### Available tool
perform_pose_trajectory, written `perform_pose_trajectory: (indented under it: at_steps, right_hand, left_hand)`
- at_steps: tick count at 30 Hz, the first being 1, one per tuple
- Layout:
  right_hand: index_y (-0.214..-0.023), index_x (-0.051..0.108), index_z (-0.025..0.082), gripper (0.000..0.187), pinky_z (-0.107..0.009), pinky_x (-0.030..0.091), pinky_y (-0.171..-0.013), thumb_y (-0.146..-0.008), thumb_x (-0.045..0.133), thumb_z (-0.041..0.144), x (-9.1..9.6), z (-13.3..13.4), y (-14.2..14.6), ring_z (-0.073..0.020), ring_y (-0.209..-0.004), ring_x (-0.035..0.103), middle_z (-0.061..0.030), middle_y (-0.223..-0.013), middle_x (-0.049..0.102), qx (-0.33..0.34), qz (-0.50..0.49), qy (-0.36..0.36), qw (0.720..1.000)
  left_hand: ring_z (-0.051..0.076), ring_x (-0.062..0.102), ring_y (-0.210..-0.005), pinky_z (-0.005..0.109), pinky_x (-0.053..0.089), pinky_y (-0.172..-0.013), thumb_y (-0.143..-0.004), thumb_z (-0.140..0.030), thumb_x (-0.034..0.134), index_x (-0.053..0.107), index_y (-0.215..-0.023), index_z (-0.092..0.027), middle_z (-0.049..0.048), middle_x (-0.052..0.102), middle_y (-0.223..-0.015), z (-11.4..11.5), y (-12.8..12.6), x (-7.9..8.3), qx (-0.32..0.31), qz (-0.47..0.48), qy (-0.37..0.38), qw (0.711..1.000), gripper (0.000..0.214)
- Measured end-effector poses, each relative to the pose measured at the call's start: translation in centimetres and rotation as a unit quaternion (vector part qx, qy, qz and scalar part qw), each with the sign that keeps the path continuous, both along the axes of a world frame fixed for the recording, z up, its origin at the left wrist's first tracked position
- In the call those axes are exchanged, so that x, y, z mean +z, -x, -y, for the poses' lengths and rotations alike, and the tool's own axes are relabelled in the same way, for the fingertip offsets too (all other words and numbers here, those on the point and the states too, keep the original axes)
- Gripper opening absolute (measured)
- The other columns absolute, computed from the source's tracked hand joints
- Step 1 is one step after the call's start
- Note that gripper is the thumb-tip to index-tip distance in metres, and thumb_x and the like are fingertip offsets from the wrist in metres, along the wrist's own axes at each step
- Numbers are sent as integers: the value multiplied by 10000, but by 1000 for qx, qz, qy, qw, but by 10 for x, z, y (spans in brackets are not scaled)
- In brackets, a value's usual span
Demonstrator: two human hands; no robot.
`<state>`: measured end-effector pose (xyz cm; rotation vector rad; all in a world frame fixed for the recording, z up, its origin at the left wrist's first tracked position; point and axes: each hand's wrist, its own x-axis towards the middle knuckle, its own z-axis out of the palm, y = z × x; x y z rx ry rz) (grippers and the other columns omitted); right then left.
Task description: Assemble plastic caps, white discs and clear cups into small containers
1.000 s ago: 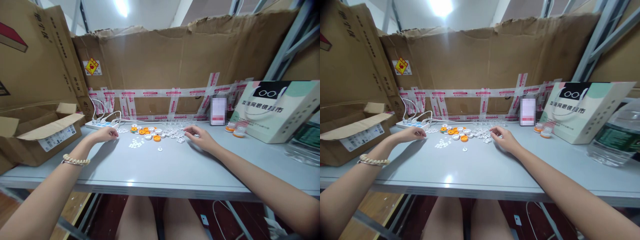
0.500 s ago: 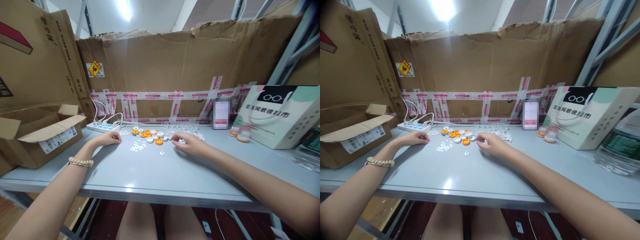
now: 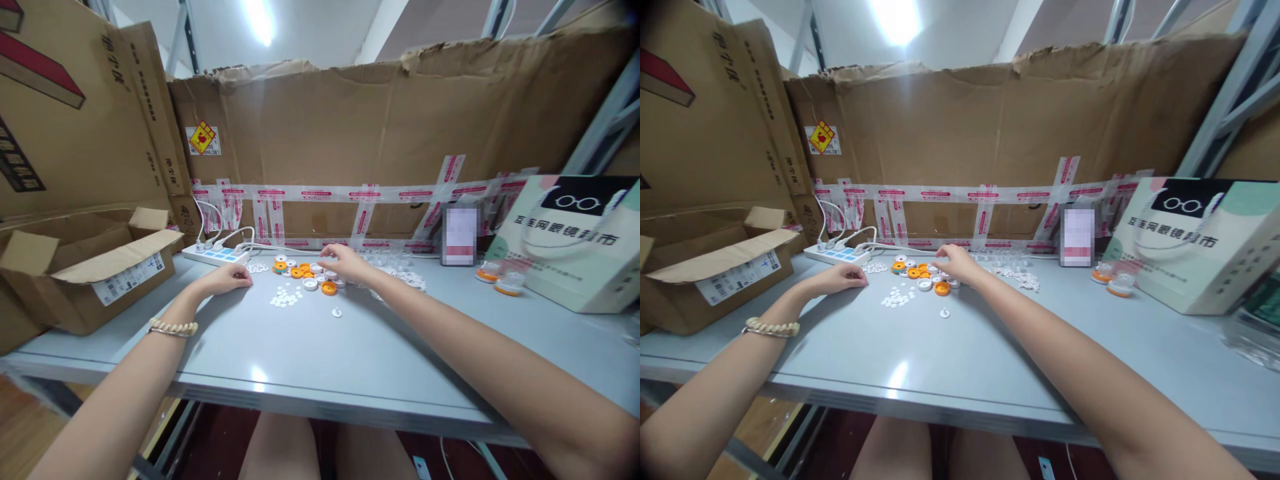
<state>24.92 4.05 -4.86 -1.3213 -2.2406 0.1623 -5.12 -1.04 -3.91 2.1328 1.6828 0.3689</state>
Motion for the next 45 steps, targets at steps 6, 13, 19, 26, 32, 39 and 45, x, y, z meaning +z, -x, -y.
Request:
perform_pose_trajectory:
  at_steps: [6,13,19,26,32,39,45]
  right_hand:
    - [-930,649,203,168,-241,407,-773,-778,612,262,1,-14,55,-175,-953,580,-41,-1024,657,77,77,-15,994]
    - [-865,679,192,137,-310,321,-769,-760,595,167,-3,-23,89,-245,-973,538,-95,-986,641,143,174,-70,972]
    - [-812,656,147,142,-325,300,-779,-796,514,144,1,-18,84,-241,-953,530,-109,-932,639,153,167,-102,969]
    - [-850,626,140,111,-293,378,-778,-803,526,139,16,-9,60,-207,-950,563,-115,-1041,618,161,90,-95,978]
    - [-842,599,185,83,-279,449,-763,-813,527,211,37,41,4,-172,-893,613,-51,-980,667,209,49,-53,975]
    - [-823,606,223,116,-327,454,-804,-834,493,244,17,90,-52,-181,-906,615,-40,-1012,664,258,57,50,963]
    - [-849,620,216,187,-353,459,-838,-883,439,252,-4,91,-51,-190,-1000,582,-77,-1082,630,282,61,6,958]
  left_hand:
    - [177,529,-720,241,399,-636,-672,-455,496,577,-773,-155,26,596,-736,1,-2,-2,16,7,-11,1000,326]
    - [166,514,-694,251,408,-645,-704,-437,475,534,-747,-162,11,564,-699,-1,1,-8,15,14,-23,1000,284]
    - [177,515,-707,259,402,-643,-705,-444,467,541,-774,-159,21,569,-724,-4,2,-9,17,10,-19,1000,303]
    - [189,516,-746,263,403,-668,-692,-440,467,535,-771,-164,31,576,-759,0,-1,-7,22,-3,-19,1000,295]
    - [191,526,-755,259,410,-667,-694,-439,476,543,-770,-164,39,591,-782,0,-3,-6,16,-7,-18,1000,293]
    - [197,537,-752,257,414,-651,-677,-427,510,562,-748,-163,42,613,-772,1,-5,-3,22,-7,-19,1000,278]
    - [192,538,-740,256,411,-653,-668,-449,506,560,-745,-165,37,604,-760,2,-4,-2,24,-6,-20,999,300]
